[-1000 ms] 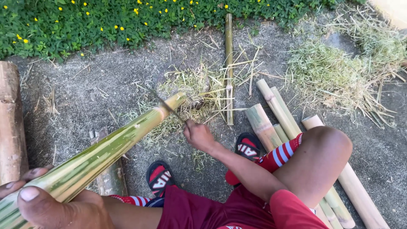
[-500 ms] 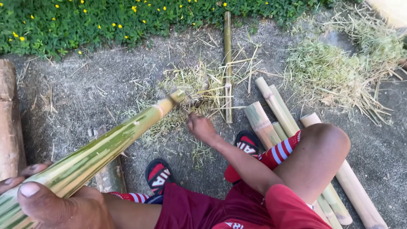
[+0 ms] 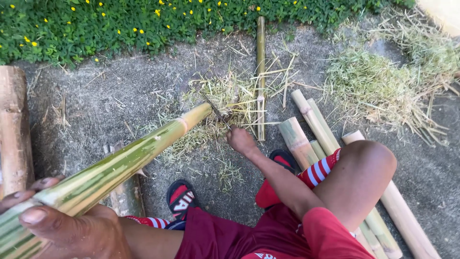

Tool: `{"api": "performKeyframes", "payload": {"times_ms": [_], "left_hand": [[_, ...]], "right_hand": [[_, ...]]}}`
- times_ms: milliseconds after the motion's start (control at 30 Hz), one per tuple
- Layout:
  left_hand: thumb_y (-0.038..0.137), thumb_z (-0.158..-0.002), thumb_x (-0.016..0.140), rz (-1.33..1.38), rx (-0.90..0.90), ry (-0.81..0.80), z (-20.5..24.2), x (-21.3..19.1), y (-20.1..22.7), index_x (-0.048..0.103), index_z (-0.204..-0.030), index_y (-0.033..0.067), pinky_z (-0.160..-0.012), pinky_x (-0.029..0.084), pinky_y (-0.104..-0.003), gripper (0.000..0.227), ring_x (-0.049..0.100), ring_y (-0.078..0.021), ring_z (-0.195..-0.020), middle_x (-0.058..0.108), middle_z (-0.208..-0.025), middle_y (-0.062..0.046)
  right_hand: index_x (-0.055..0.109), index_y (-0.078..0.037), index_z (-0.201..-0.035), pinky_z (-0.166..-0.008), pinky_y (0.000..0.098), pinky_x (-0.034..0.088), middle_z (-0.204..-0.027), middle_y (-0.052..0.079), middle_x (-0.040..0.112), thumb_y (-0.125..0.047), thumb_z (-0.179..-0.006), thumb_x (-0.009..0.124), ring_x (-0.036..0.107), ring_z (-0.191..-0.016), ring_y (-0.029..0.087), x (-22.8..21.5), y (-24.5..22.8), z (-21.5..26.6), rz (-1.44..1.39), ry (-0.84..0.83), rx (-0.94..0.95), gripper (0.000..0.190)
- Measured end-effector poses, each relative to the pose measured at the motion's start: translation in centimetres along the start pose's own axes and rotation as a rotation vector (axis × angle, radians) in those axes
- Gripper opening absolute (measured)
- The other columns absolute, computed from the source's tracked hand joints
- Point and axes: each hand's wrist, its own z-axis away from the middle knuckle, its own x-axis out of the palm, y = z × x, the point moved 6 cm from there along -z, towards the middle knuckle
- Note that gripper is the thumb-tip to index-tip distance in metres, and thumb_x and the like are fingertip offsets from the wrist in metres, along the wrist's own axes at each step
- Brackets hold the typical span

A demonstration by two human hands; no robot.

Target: Shaving and cutting bamboo stalks using a knife outdoors.

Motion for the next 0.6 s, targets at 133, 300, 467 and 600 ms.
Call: {"api": "performKeyframes", "payload": {"times_ms": [133, 300, 467, 600], "left_hand": [[0.049, -0.111, 0.048, 0.098, 0.004, 0.017, -0.7, 0.9, 0.4, 0.044, -0.129, 0.0033, -0.087, 0.054, -0.026, 0.049, 0.055, -0.0149, -0.097, 0.050, -0.119, -0.007], [0.042, -0.119, 0.055, -0.119, 0.118, 0.132, -0.8, 2.5, 2.2, 0.045, -0.123, -0.0009, -0.084, 0.050, -0.027, 0.045, 0.054, -0.0170, -0.100, 0.051, -0.119, -0.009], [0.036, -0.116, 0.056, 0.041, 0.057, 0.123, -0.2, 0.6, -0.3, 0.046, -0.128, -0.0004, -0.084, 0.048, -0.024, 0.040, 0.053, -0.0153, -0.098, 0.050, -0.116, -0.009], [0.040, -0.113, 0.057, -0.076, 0.041, 0.142, -1.6, 1.7, 1.1, 0.051, -0.122, 0.0028, -0.085, 0.053, -0.021, 0.039, 0.057, -0.0116, -0.094, 0.054, -0.119, -0.006]], "right_hand": [[0.057, -0.001, -0.108, -0.030, 0.0326, 0.053, -0.058, 0.007, 0.059, -0.009, -0.100, 0.037, 0.058, -0.040, 0.014, -1.6, -4.2, 3.6, -0.013, -0.064, -0.020, 0.023], [0.057, 0.002, -0.101, -0.034, 0.0331, 0.052, -0.058, 0.008, 0.061, -0.010, -0.103, 0.043, 0.058, -0.039, 0.018, -1.2, -10.0, 6.7, -0.003, 0.101, -0.477, 0.019], [0.059, 0.002, -0.104, -0.035, 0.0307, 0.054, -0.062, 0.008, 0.065, -0.006, -0.101, 0.039, 0.061, -0.042, 0.015, 1.9, -1.6, 1.2, -0.065, 0.069, -0.305, 0.022], [0.056, 0.005, -0.113, -0.033, 0.0316, 0.054, -0.060, 0.011, 0.066, -0.009, -0.100, 0.041, 0.062, -0.040, 0.016, -0.8, -1.2, 0.3, -0.014, -0.032, -0.044, 0.024]]}}
